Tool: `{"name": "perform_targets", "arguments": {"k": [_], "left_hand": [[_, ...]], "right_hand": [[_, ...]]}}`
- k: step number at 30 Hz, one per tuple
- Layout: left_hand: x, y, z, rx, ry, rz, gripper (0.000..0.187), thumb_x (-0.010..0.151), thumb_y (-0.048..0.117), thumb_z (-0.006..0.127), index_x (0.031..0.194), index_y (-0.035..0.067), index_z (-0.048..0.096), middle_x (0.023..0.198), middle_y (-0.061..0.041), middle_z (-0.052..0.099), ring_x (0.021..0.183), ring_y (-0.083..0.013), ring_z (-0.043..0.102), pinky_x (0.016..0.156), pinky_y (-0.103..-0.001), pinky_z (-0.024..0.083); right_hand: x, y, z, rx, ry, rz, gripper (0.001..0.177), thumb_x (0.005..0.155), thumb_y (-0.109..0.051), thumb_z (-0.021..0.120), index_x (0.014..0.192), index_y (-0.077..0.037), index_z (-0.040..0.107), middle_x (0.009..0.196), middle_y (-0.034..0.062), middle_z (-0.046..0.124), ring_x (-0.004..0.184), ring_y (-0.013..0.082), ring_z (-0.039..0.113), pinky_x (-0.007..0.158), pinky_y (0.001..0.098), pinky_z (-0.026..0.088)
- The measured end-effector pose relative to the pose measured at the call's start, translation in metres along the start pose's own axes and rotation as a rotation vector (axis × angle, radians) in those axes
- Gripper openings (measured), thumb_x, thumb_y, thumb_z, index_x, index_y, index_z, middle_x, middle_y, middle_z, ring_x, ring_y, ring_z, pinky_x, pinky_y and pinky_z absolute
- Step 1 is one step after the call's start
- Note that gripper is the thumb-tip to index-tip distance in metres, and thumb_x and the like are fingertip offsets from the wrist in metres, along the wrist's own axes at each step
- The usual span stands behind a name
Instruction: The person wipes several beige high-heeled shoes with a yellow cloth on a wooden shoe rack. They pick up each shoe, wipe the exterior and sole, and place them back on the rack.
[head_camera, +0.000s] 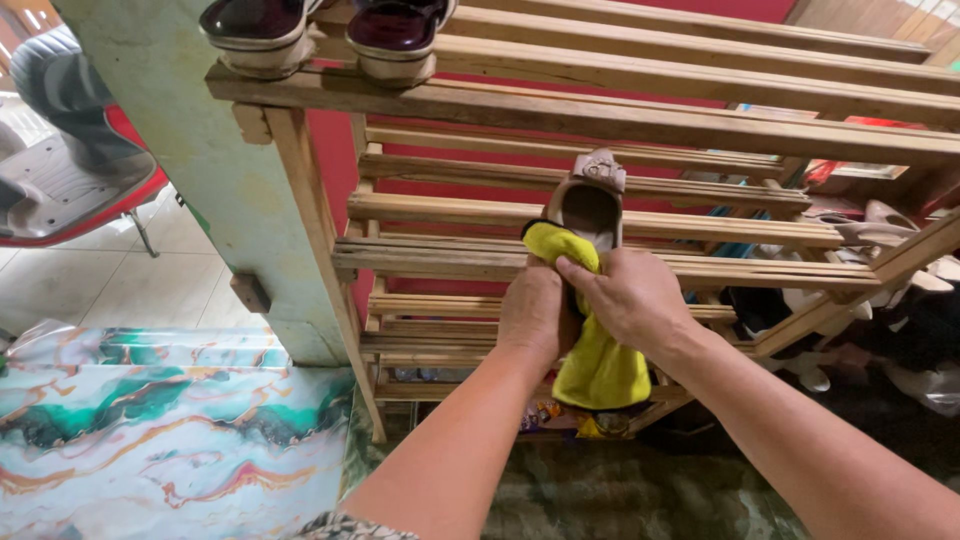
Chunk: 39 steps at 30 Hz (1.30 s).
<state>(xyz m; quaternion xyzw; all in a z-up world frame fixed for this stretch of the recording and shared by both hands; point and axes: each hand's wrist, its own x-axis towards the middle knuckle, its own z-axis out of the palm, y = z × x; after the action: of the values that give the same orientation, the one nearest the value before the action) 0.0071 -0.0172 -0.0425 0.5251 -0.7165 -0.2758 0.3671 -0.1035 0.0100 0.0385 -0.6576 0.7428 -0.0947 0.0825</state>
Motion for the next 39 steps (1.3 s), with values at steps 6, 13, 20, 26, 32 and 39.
{"name": "perform_targets", "arguments": {"k": [6, 13, 20, 26, 32, 39], "left_hand": [[-0.023, 0.037, -0.008, 0.193, 0.002, 0.144, 0.052, 0.071, 0.021, 0.082, 0.111, 0.002, 0.054, 0.109, -0.016, 0.060, 0.103, -0.0313, 0.064, 0.087, -0.042, 0.056], [-0.078, 0.074, -0.009, 0.340, 0.065, 0.450, 0.060, 0.067, 0.028, 0.087, 0.110, 0.004, 0.053, 0.106, -0.012, 0.057, 0.103, -0.0280, 0.059, 0.094, -0.038, 0.052], [-0.120, 0.113, 0.001, 0.375, 0.072, 0.615, 0.078, 0.067, 0.028, 0.089, 0.128, -0.002, 0.049, 0.110, -0.013, 0.056, 0.104, -0.0276, 0.057, 0.095, -0.037, 0.050], [-0.115, 0.146, -0.008, 0.346, 0.291, 0.703, 0.088, 0.067, 0.031, 0.090, 0.135, -0.005, 0.048, 0.113, -0.015, 0.056, 0.105, -0.0288, 0.058, 0.097, -0.038, 0.050], [-0.083, 0.158, -0.038, 0.344, 0.551, 0.683, 0.085, 0.070, 0.034, 0.091, 0.134, -0.003, 0.049, 0.114, -0.016, 0.056, 0.108, -0.0292, 0.059, 0.101, -0.039, 0.052], [-0.036, 0.146, -0.088, 0.255, 0.698, 0.523, 0.077, 0.065, 0.030, 0.091, 0.127, 0.001, 0.054, 0.114, -0.013, 0.059, 0.110, -0.0301, 0.061, 0.094, -0.039, 0.054]], "right_hand": [[-0.008, 0.039, -0.037, 0.664, 0.000, 0.138, 0.033, 0.088, -0.037, 0.067, 0.106, -0.012, 0.079, 0.085, 0.0049, 0.079, 0.075, 0.0153, 0.073, 0.071, 0.0364, 0.058], [-0.058, 0.098, -0.033, 0.856, -0.131, 0.552, 0.038, 0.094, -0.035, 0.072, 0.111, -0.001, 0.070, 0.082, 0.0101, 0.069, 0.065, 0.0220, 0.062, 0.060, 0.0388, 0.049], [-0.110, 0.138, -0.038, 1.376, -0.103, 0.439, 0.027, 0.093, -0.028, 0.066, 0.107, -0.005, 0.068, 0.078, 0.0067, 0.070, 0.055, 0.0173, 0.065, 0.054, 0.0333, 0.055], [-0.109, 0.149, -0.069, 1.468, 0.143, 0.007, 0.028, 0.097, -0.023, 0.064, 0.115, -0.002, 0.066, 0.083, 0.0048, 0.070, 0.058, 0.0128, 0.066, 0.056, 0.0293, 0.058], [-0.048, 0.121, -0.109, 1.153, 0.487, -0.444, 0.026, 0.104, -0.018, 0.067, 0.126, -0.003, 0.068, 0.100, 0.0026, 0.071, 0.078, 0.0073, 0.066, 0.070, 0.0241, 0.054], [0.015, 0.067, -0.139, 0.655, 0.374, -0.009, 0.028, 0.096, -0.034, 0.072, 0.121, -0.021, 0.073, 0.092, 0.0022, 0.072, 0.079, 0.0182, 0.066, 0.070, 0.0344, 0.058]]}}
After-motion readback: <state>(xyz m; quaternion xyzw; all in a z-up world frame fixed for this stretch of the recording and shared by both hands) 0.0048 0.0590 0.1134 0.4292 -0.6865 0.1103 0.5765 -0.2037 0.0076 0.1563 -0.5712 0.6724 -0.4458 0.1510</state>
